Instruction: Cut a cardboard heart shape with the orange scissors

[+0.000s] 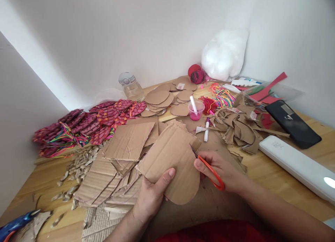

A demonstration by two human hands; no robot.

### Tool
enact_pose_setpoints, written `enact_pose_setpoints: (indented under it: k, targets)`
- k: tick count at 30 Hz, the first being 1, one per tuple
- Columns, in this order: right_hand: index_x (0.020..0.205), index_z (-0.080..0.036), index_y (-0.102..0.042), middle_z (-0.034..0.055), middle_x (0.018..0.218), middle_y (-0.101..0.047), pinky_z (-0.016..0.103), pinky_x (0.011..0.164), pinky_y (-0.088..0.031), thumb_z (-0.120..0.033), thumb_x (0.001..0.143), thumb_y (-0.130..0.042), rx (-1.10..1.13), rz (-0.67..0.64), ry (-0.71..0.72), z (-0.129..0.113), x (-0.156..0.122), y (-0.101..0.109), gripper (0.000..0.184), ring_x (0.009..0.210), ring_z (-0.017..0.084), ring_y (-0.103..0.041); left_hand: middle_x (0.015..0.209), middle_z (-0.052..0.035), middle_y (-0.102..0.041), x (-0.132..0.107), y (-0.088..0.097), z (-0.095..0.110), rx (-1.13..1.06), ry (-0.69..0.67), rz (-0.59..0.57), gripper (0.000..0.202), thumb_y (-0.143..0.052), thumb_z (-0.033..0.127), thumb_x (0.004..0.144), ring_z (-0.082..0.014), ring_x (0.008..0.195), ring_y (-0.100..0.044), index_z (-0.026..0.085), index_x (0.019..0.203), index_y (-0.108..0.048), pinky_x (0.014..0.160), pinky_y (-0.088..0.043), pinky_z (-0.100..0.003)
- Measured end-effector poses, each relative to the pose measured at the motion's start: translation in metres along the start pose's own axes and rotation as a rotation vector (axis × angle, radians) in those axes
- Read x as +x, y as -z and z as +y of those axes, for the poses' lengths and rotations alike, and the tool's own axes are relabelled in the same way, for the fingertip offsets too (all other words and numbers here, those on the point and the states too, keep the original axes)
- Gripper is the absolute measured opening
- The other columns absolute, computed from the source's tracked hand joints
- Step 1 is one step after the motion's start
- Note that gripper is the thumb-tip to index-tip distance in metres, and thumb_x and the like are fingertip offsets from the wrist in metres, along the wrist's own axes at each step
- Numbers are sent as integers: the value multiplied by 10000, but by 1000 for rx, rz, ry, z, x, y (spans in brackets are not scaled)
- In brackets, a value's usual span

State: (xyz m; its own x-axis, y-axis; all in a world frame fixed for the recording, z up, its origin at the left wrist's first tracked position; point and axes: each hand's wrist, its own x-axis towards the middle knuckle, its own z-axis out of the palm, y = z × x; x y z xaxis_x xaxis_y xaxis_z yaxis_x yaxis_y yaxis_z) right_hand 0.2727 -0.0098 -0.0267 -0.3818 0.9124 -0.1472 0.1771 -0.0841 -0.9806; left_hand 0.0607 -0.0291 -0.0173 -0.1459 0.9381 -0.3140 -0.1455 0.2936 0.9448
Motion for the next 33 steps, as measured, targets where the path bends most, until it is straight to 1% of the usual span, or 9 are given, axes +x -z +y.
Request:
enact_pose_setpoints:
  k: [2,4,6,7,12,17,23,28,33]
  targets:
    - [744,-198,-551,-2,704,-576,254,552,-379,-680,951,-498,1,-5,-8,1,1,-1,527,630,158,-529,774,-87,-747,-1,1,0,20,21,-18,701,-884,536,621,-251,653,-694,133,1161,-693,500,-546,-304]
    - [752,-200,-554,-4,717,-561,253,549,-378,-664,947,-520,-4,-5,-3,1,1,-1,505,637,158,-516,716,-71,-727,-3,1,1,57,45,-36,647,-878,540,633,-189,504,-613,126,1099,-704,393,-456,-262]
    - [739,-200,-552,-7,710,-548,251,542,-373,-640,934,-562,-33,9,7,0,2,-1,481,631,155,-503,655,-52,-699,-5,0,3,88,58,-45,604,-872,550,638,-136,410,-519,119,1030,-712,332,-370,-234]
    - [730,-201,-550,-8,699,-548,251,536,-373,-631,930,-575,-43,14,6,0,2,-1,475,621,154,-502,643,-48,-691,-6,-1,4,94,58,-47,593,-871,554,637,-122,392,-493,118,1007,-714,320,-347,-225]
    - [718,-216,-534,-8,655,-561,259,504,-382,-631,920,-577,40,-11,-47,0,1,-3,463,564,159,-512,628,-42,-678,-9,-5,8,93,28,-34,560,-877,554,616,-116,404,-498,124,937,-719,320,-342,-210]
    - [726,-227,-522,-22,626,-558,258,476,-390,-599,913,-596,122,-7,-80,1,0,-6,423,507,149,-508,580,-21,-643,-8,-6,7,114,9,-35,525,-873,549,627,-102,374,-456,130,901,-714,316,-334,-215]
    - [690,-231,-503,-26,582,-550,256,446,-397,-655,872,-616,145,19,-107,-2,1,-9,475,474,146,-515,612,-30,-658,-7,-6,6,102,17,-33,535,-876,543,628,-116,392,-476,138,939,-713,318,-337,-220]
    - [655,-239,-466,-50,515,-475,255,429,-398,-724,841,-610,184,44,-120,-2,1,-11,539,441,139,-484,658,-50,-684,-7,-7,7,86,15,-21,518,-884,534,621,-133,416,-506,139,917,-726,322,-351,-232]
    - [650,-235,-471,-49,504,-479,253,441,-395,-743,833,-607,171,59,-116,-1,1,-12,558,441,136,-492,584,-25,-651,-7,-6,7,93,19,-26,500,-884,529,623,-124,385,-479,143,895,-721,316,-339,-228]
